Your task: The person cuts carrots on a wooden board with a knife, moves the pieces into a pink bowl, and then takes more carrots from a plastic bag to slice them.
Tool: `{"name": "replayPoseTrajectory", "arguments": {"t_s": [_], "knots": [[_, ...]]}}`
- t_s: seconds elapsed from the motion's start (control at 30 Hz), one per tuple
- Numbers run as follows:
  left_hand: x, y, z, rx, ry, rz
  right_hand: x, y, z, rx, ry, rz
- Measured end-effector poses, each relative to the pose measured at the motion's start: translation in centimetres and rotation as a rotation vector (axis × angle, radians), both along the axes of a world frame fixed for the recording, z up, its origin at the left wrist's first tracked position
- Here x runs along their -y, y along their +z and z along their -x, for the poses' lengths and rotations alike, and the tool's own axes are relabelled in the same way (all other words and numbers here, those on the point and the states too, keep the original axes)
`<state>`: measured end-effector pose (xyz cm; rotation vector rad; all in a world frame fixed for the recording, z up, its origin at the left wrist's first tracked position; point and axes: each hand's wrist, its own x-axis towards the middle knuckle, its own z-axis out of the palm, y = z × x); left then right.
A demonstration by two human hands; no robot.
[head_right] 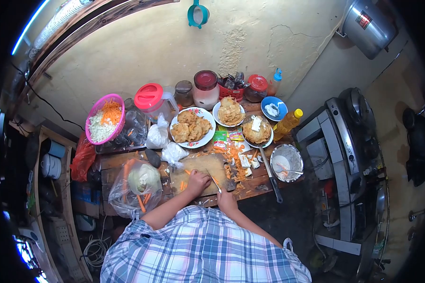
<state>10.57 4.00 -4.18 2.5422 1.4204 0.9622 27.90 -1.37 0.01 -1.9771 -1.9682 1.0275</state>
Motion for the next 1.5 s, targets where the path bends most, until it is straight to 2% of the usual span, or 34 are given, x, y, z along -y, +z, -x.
{"name": "replayPoseTrajectory", "arguments": {"t_s": [0.57,0.67,0.73,0.77,0.83,1.03,1.23,1.37,1.5], "knots": [[0.0,0.3,0.1,0.021,0.034,0.046,-0.7,-0.6,1.0,0.031,0.019,-0.044],[-0.8,2.8,1.8,0.064,0.007,0.163,-0.4,-0.6,0.8,0.015,-0.008,-0.083],[-1.2,3.4,4.0,0.225,0.181,0.304,-0.5,0.3,0.4,-0.007,-0.016,-0.085],[-1.3,3.5,5.1,0.223,0.183,0.304,-0.5,0.7,0.2,-0.029,-0.021,-0.084],[-1.4,3.7,7.0,0.139,0.19,0.533,-0.3,0.5,-0.3,-0.056,0.014,-0.07],[-0.6,3.6,6.0,0.023,0.09,0.302,0.1,0.0,-0.7,-0.034,0.035,-0.031],[-1.3,3.6,5.4,-0.215,0.038,0.356,0.5,0.6,-1.1,-0.027,0.013,-0.044],[-1.8,4.5,5.4,-0.233,0.036,0.386,1.0,-0.1,-1.5,-0.072,0.062,-0.047],[-2.4,4.7,4.6,0.028,0.01,0.541,1.2,0.3,-1.6,-0.066,-0.017,-0.044]]}}
